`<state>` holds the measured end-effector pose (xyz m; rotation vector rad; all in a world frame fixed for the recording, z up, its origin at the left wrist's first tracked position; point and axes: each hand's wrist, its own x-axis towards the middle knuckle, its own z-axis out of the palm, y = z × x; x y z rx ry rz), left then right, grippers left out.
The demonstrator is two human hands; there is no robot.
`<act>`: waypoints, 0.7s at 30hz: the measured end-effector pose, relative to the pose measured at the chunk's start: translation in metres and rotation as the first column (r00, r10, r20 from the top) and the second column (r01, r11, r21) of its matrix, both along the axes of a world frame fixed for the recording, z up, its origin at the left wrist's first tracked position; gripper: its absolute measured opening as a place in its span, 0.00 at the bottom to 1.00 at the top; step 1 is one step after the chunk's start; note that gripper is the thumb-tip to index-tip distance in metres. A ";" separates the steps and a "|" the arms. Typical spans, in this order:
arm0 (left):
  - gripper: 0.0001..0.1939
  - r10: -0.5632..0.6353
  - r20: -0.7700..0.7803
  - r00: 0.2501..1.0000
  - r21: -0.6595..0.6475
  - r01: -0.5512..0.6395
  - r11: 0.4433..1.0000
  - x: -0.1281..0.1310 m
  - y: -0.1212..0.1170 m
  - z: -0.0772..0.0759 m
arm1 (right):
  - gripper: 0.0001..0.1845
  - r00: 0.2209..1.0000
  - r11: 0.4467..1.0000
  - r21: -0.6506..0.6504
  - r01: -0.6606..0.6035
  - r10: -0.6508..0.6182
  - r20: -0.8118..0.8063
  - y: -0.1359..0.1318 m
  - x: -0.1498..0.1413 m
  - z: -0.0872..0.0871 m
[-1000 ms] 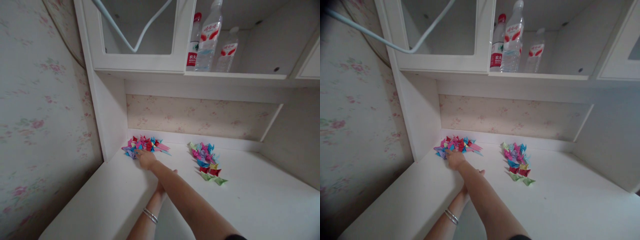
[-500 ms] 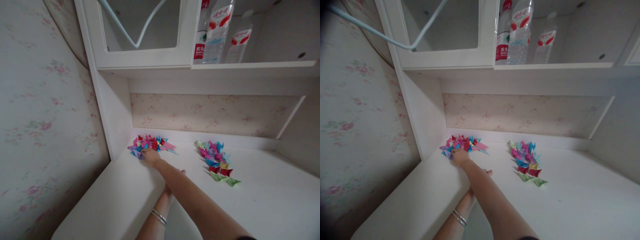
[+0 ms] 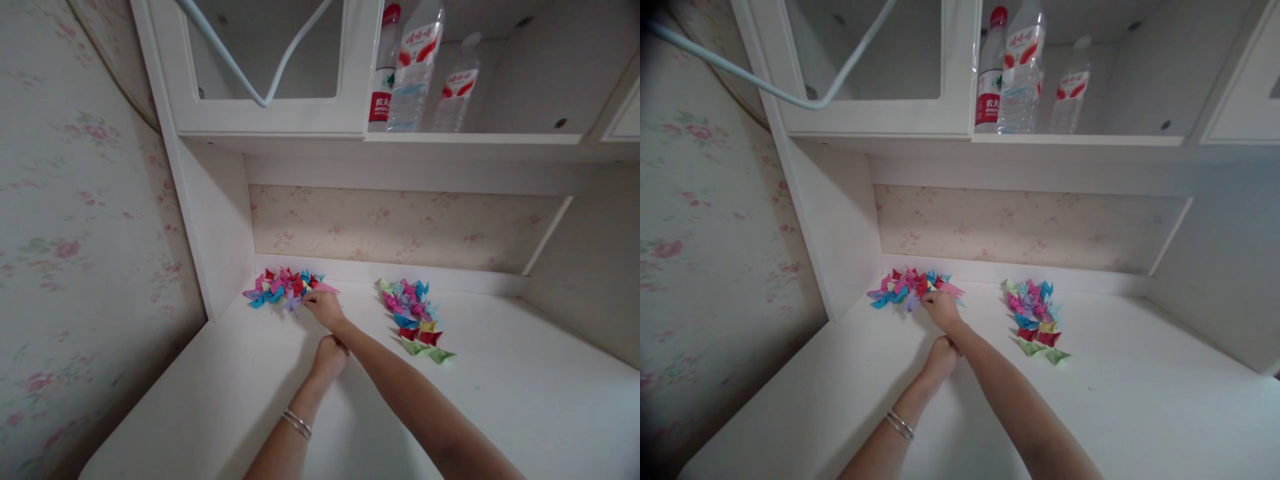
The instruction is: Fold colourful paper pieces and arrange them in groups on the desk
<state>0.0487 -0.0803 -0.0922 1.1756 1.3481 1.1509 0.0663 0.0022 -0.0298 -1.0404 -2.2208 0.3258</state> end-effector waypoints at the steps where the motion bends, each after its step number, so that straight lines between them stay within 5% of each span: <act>1: 0.13 0.015 -0.029 0.999 0.016 -0.014 1.000 -0.001 -0.001 0.001 | 0.13 0.999 0.999 -0.015 0.034 -0.035 -0.037 -0.001 0.015 0.000; 11: 0.18 0.071 -0.039 0.997 0.067 -0.068 0.995 -0.002 -0.014 0.014 | 0.13 0.925 0.946 -0.161 0.282 -0.313 -0.216 -0.036 0.164 -0.014; 18: 0.30 -0.093 -0.013 0.996 0.117 0.093 0.989 0.007 -0.025 0.015 | 0.10 0.925 0.958 -0.238 0.160 -0.230 -0.303 -0.089 0.198 -0.033; 21: 0.24 -0.185 -0.105 0.977 0.106 0.196 0.975 0.008 -0.029 0.014 | 0.10 0.918 0.957 -0.243 0.157 -0.232 -0.321 -0.103 0.202 -0.044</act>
